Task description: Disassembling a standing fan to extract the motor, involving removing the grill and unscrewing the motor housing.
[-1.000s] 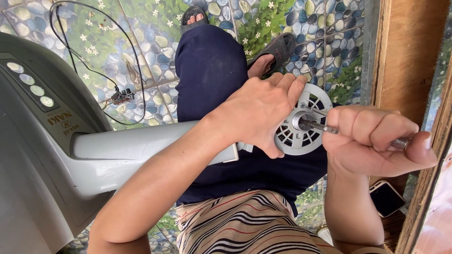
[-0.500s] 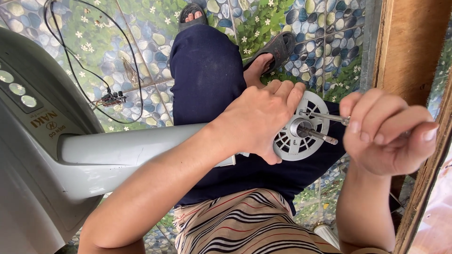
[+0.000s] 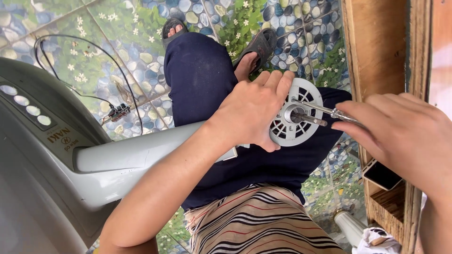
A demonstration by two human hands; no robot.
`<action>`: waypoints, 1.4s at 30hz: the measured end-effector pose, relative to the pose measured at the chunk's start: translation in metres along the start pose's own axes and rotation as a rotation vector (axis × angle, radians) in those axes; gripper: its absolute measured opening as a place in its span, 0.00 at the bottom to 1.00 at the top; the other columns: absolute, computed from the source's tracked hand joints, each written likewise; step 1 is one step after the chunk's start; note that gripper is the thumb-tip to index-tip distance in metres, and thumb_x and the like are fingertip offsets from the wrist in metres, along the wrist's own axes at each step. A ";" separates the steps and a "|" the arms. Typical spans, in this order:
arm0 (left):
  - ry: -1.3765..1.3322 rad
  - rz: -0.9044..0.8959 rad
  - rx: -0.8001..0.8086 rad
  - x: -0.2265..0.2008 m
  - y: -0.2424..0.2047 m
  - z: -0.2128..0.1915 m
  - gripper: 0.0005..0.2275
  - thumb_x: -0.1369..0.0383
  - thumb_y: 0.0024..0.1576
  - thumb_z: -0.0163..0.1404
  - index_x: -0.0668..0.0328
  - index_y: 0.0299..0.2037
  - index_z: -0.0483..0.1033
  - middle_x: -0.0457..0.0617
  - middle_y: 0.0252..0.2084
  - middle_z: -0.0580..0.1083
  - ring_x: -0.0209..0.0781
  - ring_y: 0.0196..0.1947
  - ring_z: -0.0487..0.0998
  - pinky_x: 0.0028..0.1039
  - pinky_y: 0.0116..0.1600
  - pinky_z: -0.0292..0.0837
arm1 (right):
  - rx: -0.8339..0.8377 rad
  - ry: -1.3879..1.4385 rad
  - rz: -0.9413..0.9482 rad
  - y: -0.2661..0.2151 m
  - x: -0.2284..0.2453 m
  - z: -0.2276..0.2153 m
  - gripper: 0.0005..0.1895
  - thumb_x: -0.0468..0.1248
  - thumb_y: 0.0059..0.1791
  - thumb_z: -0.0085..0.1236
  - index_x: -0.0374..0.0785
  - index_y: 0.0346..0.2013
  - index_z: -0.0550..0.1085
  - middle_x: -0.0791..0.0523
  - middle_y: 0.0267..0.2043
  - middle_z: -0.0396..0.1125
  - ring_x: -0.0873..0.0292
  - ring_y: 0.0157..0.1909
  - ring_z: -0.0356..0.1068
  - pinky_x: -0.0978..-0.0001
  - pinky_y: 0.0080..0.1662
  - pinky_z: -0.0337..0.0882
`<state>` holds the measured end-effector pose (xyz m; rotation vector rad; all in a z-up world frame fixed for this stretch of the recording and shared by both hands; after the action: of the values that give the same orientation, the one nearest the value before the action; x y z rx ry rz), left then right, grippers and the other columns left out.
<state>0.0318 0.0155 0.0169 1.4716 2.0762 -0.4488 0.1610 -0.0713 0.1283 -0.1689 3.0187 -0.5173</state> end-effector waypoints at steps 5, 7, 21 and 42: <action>0.031 0.024 0.022 -0.005 -0.002 0.010 0.62 0.40 0.20 0.74 0.78 0.63 0.61 0.56 0.48 0.72 0.49 0.43 0.74 0.30 0.41 0.74 | 0.101 -0.426 -0.124 0.003 0.011 0.005 0.12 0.53 0.60 0.51 0.52 0.48 0.71 0.66 0.27 0.56 0.67 0.22 0.60 0.74 0.28 0.58; 0.030 0.024 0.024 -0.007 -0.002 0.014 0.62 0.41 0.19 0.74 0.77 0.63 0.62 0.57 0.50 0.73 0.50 0.44 0.74 0.30 0.41 0.75 | 0.117 -0.454 -0.177 0.004 0.015 0.008 0.15 0.55 0.60 0.48 0.50 0.43 0.70 0.65 0.25 0.56 0.67 0.21 0.59 0.74 0.27 0.58; 0.039 0.025 -0.027 -0.007 -0.008 0.010 0.62 0.41 0.21 0.73 0.80 0.63 0.61 0.60 0.50 0.72 0.51 0.44 0.73 0.32 0.42 0.75 | 0.439 -0.336 -0.145 0.017 -0.002 0.039 0.14 0.54 0.56 0.42 0.51 0.46 0.67 0.64 0.23 0.72 0.60 0.15 0.73 0.70 0.23 0.74; 0.099 0.020 0.043 -0.012 0.001 0.029 0.62 0.40 0.19 0.73 0.80 0.62 0.62 0.58 0.47 0.73 0.50 0.41 0.73 0.31 0.39 0.75 | 0.435 -0.478 -0.484 0.016 0.003 0.052 0.09 0.44 0.56 0.43 0.43 0.39 0.65 0.59 0.24 0.71 0.64 0.14 0.73 0.72 0.19 0.70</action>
<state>0.0428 -0.0092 0.0015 1.5675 2.1379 -0.4229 0.1613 -0.0733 0.0738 -0.8609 2.3245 -0.9856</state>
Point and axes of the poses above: each hand's wrist, its own y-axis towards the middle knuckle, its own z-axis out of the palm, x = y × z, the point moved 7 cm from there along y, towards the middle knuckle
